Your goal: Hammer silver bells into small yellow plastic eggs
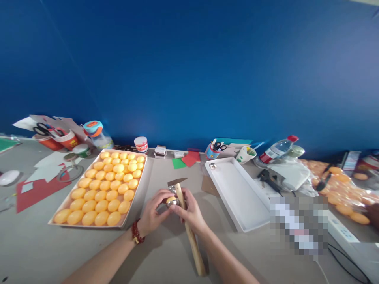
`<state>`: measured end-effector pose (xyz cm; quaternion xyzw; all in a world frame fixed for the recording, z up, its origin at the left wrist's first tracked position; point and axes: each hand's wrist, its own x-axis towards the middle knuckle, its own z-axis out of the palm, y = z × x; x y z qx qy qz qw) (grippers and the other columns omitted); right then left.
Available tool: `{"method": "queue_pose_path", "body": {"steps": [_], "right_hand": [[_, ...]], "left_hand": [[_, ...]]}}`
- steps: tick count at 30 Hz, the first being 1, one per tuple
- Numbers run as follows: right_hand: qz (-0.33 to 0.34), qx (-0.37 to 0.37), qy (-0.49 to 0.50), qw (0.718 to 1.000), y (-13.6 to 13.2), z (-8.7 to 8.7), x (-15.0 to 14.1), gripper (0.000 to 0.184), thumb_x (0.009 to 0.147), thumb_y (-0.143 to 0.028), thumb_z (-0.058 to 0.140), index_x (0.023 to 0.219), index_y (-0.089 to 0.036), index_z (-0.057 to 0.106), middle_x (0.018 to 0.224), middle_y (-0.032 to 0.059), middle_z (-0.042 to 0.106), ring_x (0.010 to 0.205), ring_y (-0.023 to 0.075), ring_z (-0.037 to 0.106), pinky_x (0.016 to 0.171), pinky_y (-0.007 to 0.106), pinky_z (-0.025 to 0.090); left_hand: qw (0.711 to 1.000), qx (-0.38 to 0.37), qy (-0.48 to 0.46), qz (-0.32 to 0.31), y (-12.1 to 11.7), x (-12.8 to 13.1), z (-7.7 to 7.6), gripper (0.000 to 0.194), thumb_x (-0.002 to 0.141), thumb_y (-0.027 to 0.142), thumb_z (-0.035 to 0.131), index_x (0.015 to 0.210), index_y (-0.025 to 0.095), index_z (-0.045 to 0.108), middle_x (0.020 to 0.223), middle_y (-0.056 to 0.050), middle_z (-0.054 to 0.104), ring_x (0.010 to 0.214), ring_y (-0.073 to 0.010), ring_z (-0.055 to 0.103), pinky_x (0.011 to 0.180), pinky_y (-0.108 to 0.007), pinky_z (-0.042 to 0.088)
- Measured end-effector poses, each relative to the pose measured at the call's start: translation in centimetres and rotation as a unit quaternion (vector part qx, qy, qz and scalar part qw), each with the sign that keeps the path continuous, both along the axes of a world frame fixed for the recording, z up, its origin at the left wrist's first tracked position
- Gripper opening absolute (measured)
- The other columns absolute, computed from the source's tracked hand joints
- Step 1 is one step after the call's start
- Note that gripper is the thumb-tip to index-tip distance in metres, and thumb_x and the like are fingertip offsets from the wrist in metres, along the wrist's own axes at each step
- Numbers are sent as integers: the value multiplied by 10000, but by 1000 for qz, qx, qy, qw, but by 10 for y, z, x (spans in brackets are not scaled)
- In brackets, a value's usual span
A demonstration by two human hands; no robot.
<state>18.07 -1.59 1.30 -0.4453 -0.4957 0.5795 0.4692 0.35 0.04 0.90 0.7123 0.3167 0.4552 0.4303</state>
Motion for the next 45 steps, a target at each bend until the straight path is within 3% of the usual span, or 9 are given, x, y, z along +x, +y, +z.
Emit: {"method": "queue_pose_path", "body": {"steps": [6, 10, 17, 22, 25, 34, 40, 45], "right_hand": [[0, 14, 27, 1000, 1, 6, 2, 379, 875, -474, 636, 1115, -215, 501, 970, 16, 634, 367, 26, 433, 319, 173, 369], [4, 27, 9, 1000, 2, 11, 7, 304, 915, -456, 578, 1091, -220, 500, 999, 26, 640, 357, 20, 422, 328, 177, 364], [-1, 87, -160, 983, -2, 25, 16, 233, 968, -391, 494, 1137, -232, 510, 826, 15, 653, 372, 73, 467, 361, 201, 362], [-26, 214, -345, 914, -8, 37, 20, 208, 938, -279, 499, 1134, -223, 538, 742, 35, 675, 534, 166, 591, 514, 248, 406], [-27, 243, -400, 883, -9, 40, 20, 228, 937, -260, 469, 1148, -211, 541, 741, 51, 686, 569, 194, 629, 535, 255, 409], [-52, 263, -394, 879, -12, 40, 21, 242, 963, -275, 444, 1189, -220, 510, 844, 88, 713, 621, 206, 656, 567, 268, 440], [-12, 265, -437, 860, -9, 36, 19, 284, 949, -259, 457, 1221, -203, 518, 881, 109, 741, 633, 231, 691, 545, 263, 438], [-43, 255, -429, 865, -10, 40, 20, 280, 954, -265, 444, 1211, -195, 531, 887, 118, 736, 632, 226, 687, 559, 268, 456]], "left_hand": [[980, -139, -144, -2, 0, 1, 1, 301, 865, 278, 651, 1155, 204, 620, 1131, -99, 629, 1004, -230, 630, 862, -342, 546], [963, -203, -178, 20, -1, 0, 9, 308, 869, 273, 645, 1169, 205, 625, 1116, -84, 666, 987, -219, 643, 841, -329, 559], [929, -286, -224, 66, 7, -2, -4, 333, 869, 352, 636, 1156, 182, 631, 978, -59, 699, 782, -174, 671, 766, -315, 553], [911, -291, -279, 84, 13, 0, -13, 337, 842, 350, 662, 1133, 180, 653, 819, -25, 687, 731, -159, 652, 751, -314, 529], [909, -296, -282, 85, 14, 0, -14, 300, 845, 339, 657, 1109, 197, 671, 835, -23, 694, 731, -154, 655, 764, -318, 521], [897, -316, -301, 78, 13, -1, -13, 299, 843, 302, 671, 1123, 195, 674, 894, -27, 693, 747, -158, 650, 759, -308, 525], [904, -300, -296, 71, 12, 0, -13, 323, 845, 329, 669, 1128, 172, 679, 909, -43, 710, 758, -166, 658, 797, -330, 523], [901, -301, -300, 82, 12, 0, -13, 316, 833, 337, 683, 1117, 197, 686, 893, -30, 710, 759, -159, 659, 781, -321, 523]]}}
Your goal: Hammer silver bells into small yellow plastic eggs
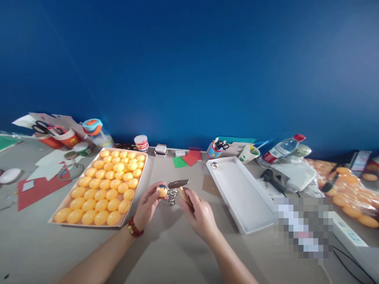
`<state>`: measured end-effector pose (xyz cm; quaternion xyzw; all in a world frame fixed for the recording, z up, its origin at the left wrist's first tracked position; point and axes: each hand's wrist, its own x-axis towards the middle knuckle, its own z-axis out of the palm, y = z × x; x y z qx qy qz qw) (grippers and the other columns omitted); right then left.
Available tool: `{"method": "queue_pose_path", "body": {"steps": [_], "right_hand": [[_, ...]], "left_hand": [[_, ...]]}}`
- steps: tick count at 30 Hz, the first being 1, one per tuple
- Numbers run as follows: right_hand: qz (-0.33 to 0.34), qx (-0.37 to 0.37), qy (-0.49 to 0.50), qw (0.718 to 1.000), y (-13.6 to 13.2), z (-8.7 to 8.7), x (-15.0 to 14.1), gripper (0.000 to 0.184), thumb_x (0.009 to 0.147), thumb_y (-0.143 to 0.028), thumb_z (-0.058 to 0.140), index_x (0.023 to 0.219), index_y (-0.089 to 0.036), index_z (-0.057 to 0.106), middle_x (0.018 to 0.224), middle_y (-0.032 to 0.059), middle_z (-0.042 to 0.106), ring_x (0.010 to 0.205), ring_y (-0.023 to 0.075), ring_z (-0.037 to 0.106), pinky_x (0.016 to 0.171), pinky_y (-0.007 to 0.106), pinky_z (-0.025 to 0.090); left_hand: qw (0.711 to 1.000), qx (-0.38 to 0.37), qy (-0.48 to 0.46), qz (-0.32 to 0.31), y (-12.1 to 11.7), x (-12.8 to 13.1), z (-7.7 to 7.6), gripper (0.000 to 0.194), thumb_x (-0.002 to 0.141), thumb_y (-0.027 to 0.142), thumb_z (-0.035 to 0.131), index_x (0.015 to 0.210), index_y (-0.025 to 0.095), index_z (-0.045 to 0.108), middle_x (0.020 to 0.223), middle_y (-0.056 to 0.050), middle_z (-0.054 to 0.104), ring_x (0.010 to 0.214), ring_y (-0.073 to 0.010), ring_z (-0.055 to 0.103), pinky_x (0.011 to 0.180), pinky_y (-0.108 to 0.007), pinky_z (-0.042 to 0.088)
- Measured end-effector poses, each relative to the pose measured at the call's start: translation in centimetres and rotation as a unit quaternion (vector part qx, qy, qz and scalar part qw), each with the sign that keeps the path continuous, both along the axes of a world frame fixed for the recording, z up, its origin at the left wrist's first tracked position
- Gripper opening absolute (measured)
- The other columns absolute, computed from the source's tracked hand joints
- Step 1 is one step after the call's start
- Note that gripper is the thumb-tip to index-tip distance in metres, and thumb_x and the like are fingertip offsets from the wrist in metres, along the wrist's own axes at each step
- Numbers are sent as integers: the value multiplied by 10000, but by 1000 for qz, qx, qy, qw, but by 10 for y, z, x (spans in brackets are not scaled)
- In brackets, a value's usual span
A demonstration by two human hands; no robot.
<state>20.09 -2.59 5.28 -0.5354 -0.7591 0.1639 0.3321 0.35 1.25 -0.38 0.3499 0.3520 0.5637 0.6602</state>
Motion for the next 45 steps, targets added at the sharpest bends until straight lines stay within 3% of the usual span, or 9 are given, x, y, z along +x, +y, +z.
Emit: {"method": "queue_pose_path", "body": {"steps": [8, 29, 41, 45], "right_hand": [[11, 21, -23, 999, 0, -5, -2, 277, 954, -260, 456, 1203, -174, 542, 939, 133, 751, 642, 225, 711, 544, 252, 466], [8, 51, -25, 998, -1, -4, -3, 290, 954, -239, 460, 1221, -166, 548, 1010, 135, 746, 694, 217, 726, 566, 244, 482], [17, 25, 2, 1000, -1, -7, -5, 270, 946, -242, 467, 1194, -163, 540, 979, 132, 735, 674, 217, 703, 571, 260, 469], [13, -40, 77, 996, 1, -2, -1, 210, 936, -274, 497, 1123, -196, 552, 817, 58, 687, 591, 178, 640, 537, 247, 451]], "left_hand": [[1000, -2, 10, -9, -1, 0, 6, 356, 812, 380, 697, 1108, 182, 690, 891, -49, 724, 742, -168, 668, 788, -343, 533], [1000, 4, 4, -12, 1, -1, 0, 332, 833, 349, 691, 1120, 182, 679, 888, -47, 718, 751, -162, 672, 789, -324, 533], [999, -5, -21, -36, 0, -1, 4, 351, 846, 345, 676, 1154, 177, 672, 969, -69, 718, 805, -173, 671, 863, -356, 512], [998, 3, -43, -40, 0, 1, 8, 337, 845, 320, 672, 1156, 190, 655, 990, -65, 703, 836, -187, 663, 851, -367, 513]]}}
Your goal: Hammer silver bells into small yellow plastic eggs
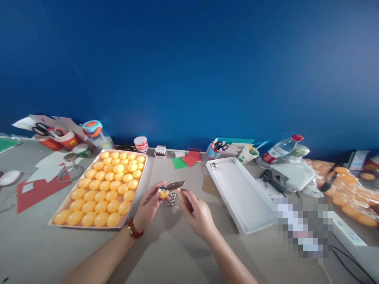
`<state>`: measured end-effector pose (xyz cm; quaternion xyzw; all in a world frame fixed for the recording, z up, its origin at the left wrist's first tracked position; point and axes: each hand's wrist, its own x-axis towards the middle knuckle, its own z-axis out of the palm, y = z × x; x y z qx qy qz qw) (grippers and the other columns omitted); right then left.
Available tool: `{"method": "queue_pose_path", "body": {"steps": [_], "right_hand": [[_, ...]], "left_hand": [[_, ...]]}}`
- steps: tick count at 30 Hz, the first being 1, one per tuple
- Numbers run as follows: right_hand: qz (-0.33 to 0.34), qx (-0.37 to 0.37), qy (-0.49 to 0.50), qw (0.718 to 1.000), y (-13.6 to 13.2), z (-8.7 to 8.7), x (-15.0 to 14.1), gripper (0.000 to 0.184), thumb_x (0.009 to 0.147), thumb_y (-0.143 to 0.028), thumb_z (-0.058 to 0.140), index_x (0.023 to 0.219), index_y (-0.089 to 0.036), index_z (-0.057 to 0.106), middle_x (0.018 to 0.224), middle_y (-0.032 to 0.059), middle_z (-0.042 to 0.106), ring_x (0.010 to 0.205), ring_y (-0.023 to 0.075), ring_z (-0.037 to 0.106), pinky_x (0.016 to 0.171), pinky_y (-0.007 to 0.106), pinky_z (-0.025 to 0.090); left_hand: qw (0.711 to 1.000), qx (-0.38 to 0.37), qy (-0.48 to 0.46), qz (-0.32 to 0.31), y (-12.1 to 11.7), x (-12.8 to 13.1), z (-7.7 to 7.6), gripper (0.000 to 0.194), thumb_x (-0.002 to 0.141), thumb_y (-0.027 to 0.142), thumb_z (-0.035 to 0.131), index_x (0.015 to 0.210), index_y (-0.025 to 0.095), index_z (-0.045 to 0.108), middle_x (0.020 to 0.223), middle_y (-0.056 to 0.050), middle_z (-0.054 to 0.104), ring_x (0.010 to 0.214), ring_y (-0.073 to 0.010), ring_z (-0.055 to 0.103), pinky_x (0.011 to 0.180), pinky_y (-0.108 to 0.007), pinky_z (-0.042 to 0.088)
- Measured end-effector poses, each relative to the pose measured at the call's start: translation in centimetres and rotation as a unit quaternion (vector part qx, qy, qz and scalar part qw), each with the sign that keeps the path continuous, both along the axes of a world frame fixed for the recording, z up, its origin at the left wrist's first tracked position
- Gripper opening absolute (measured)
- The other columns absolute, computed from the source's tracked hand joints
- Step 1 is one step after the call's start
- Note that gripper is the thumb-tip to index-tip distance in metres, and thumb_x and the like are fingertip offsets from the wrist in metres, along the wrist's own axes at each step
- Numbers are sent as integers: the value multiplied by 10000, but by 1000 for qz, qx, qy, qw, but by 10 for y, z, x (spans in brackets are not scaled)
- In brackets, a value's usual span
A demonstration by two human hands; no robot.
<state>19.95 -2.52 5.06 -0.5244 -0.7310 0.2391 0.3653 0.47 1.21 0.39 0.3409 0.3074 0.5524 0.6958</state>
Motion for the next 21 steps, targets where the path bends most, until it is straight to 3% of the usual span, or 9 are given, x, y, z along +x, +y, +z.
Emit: {"method": "queue_pose_path", "body": {"steps": [2, 5, 9, 11, 13, 16, 21], "right_hand": [[-3, -81, 108, 991, 2, 1, 2, 183, 950, -326, 494, 1086, -211, 533, 669, -19, 586, 453, 124, 548, 447, 215, 409], [4, -202, 290, 935, 7, -3, 0, 215, 942, -413, 516, 1033, -221, 488, 570, -97, 454, 312, 64, 390, 321, 171, 303], [8, -268, 406, 874, 12, -11, -9, 378, 847, -455, 660, 1065, -204, 480, 711, -52, 598, 309, 28, 379, 285, 153, 275], [22, -287, 453, 844, 11, -14, -15, 411, 816, -464, 698, 1053, -197, 494, 774, -38, 609, 316, 11, 370, 290, 151, 282], [51, -303, 477, 824, 9, -17, -21, 432, 786, -458, 734, 1039, -189, 509, 675, -74, 552, 311, 14, 351, 288, 151, 281], [58, -304, 478, 822, 6, -19, -27, 445, 764, -417, 769, 1047, -189, 512, 565, -113, 479, 301, 29, 346, 288, 154, 284], [45, -279, 465, 839, 5, -23, -30, 431, 781, -397, 756, 1062, -198, 496, 580, -108, 500, 306, 35, 363, 286, 156, 287]], "left_hand": [[1000, 11, -21, -14, -1, 1, 3, 281, 840, 288, 674, 1105, 198, 651, 1034, -70, 692, 858, -195, 657, 833, -369, 515], [998, 27, -15, -50, -3, 1, 6, 219, 854, 259, 655, 1062, 194, 634, 1082, -86, 687, 899, -199, 655, 852, -363, 506], [995, 73, 13, -68, -8, 0, 8, 262, 863, 255, 659, 1114, 197, 613, 1187, -106, 667, 1084, -235, 624, 940, -365, 479], [992, 92, 22, -87, -9, -1, 7, 259, 861, 255, 667, 1109, 204, 612, 1207, -106, 663, 1122, -250, 616, 969, -383, 471], [990, 100, 34, -98, -10, -1, 7, 238, 864, 252, 669, 1091, 214, 610, 1200, -99, 669, 1140, -253, 610, 970, -383, 474], [988, 100, 54, -102, -11, -1, 5, 241, 858, 248, 678, 1085, 221, 601, 1201, -98, 666, 1114, -248, 619, 929, -376, 499], [979, 150, 97, -100, -11, -1, 6, 263, 872, 243, 657, 1122, 219, 580, 1236, -116, 635, 1125, -254, 602, 943, -402, 491]]}}
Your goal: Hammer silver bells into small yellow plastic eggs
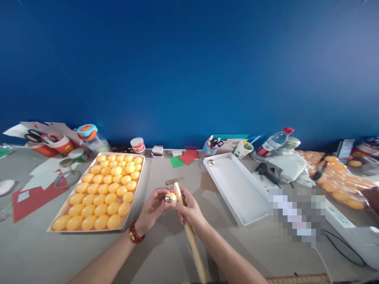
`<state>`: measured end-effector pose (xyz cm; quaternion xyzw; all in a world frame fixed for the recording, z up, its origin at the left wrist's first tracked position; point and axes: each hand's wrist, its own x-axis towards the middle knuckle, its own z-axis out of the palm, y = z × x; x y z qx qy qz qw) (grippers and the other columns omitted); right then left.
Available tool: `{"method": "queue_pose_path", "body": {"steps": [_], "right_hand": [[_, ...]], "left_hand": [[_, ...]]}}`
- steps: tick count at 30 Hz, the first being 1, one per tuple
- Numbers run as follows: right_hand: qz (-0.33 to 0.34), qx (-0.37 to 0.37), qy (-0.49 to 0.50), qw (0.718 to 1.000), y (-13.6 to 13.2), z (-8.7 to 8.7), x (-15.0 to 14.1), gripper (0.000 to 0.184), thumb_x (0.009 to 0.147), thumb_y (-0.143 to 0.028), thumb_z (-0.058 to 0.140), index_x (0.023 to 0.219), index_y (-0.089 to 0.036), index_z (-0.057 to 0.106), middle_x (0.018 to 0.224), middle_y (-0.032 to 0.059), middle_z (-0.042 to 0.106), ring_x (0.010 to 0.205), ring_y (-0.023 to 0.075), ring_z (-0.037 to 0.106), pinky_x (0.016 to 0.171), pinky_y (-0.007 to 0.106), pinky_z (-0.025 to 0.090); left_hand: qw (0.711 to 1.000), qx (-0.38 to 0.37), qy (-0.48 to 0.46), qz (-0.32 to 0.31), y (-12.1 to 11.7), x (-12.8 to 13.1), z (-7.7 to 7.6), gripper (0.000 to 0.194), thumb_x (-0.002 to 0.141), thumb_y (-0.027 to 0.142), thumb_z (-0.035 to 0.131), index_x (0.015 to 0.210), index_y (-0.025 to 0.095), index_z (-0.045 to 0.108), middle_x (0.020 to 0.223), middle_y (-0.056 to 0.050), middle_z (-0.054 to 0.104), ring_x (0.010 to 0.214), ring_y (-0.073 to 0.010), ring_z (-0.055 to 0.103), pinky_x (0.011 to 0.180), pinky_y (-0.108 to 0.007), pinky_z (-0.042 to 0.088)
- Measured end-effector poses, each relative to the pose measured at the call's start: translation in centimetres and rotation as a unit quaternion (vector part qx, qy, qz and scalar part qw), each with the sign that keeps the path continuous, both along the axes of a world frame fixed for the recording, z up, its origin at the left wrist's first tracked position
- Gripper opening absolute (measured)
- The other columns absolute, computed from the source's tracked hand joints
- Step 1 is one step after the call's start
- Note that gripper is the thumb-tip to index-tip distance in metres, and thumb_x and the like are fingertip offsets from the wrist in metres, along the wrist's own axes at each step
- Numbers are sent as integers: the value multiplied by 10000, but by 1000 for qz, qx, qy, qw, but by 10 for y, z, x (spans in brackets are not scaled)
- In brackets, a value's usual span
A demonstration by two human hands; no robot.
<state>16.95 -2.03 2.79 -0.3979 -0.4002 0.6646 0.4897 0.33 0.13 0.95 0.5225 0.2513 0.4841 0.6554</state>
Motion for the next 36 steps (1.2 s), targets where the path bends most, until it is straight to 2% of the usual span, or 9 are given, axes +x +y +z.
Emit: {"method": "queue_pose_path", "body": {"steps": [5, 8, 11, 16, 21, 28, 32, 36], "right_hand": [[-7, 22, -27, 999, 1, -6, 2, 456, 768, -395, 766, 1075, -213, 483, 738, -70, 575, 329, 21, 390, 296, 156, 319], [13, 27, -29, 999, 1, -5, 4, 478, 764, -404, 769, 1101, -214, 489, 805, -49, 596, 339, 16, 399, 307, 158, 335], [29, 24, -16, 999, 1, -3, 5, 484, 778, -417, 756, 1123, -211, 486, 803, -44, 600, 339, 19, 407, 306, 161, 332], [10, 12, -27, 1000, 2, -2, 5, 474, 768, -408, 769, 1093, -213, 486, 769, -55, 598, 335, 22, 404, 296, 155, 319], [5, 13, -39, 999, 2, 0, 4, 486, 748, -399, 787, 1083, -218, 485, 753, -63, 603, 340, 26, 407, 298, 156, 322], [11, 6, -10, 1000, 1, 1, 3, 528, 731, -394, 794, 1124, -226, 483, 803, -54, 608, 338, 18, 396, 302, 159, 319], [13, -3, 14, 1000, 2, -4, 4, 501, 776, -432, 747, 1145, -221, 480, 742, -61, 587, 325, 29, 396, 295, 163, 312], [20, -10, 19, 1000, 4, -6, 6, 517, 761, -429, 763, 1138, -218, 479, 683, -74, 578, 314, 35, 391, 292, 162, 307]], "left_hand": [[988, 128, 75, 36, 4, -1, 1, 295, 858, 222, 666, 1151, 216, 634, 1192, -117, 641, 1186, -274, 540, 1029, -444, 421], [983, 158, 82, 34, 5, -3, -1, 290, 876, 223, 642, 1166, 230, 641, 1184, -115, 645, 1167, -271, 538, 1015, -452, 428], [987, 149, 61, 25, 4, -2, -2, 284, 878, 238, 642, 1161, 228, 639, 1177, -118, 648, 1188, -281, 528, 1014, -462, 435], [988, 135, 67, 15, 1, 0, -1, 260, 886, 217, 627, 1146, 236, 635, 1206, -113, 637, 1217, -281, 521, 1043, -472, 420], [987, 132, 84, 49, 0, 1, -4, 361, 838, 253, 686, 1192, 221, 624, 1281, -135, 550, 1268, -301, 465, 1049, -443, 430], [978, 148, 130, 64, 3, -1, -4, 328, 838, 309, 688, 1153, 223, 661, 1188, -129, 611, 1173, -301, 533, 1015, -453, 445], [976, 158, 137, 53, 2, -2, 2, 337, 847, 338, 677, 1164, 224, 668, 1154, -130, 637, 1166, -307, 535, 1020, -470, 435], [981, 147, 122, 36, 3, -2, 1, 339, 853, 334, 670, 1173, 222, 664, 1179, -131, 628, 1191, -310, 523, 1032, -475, 430]]}}
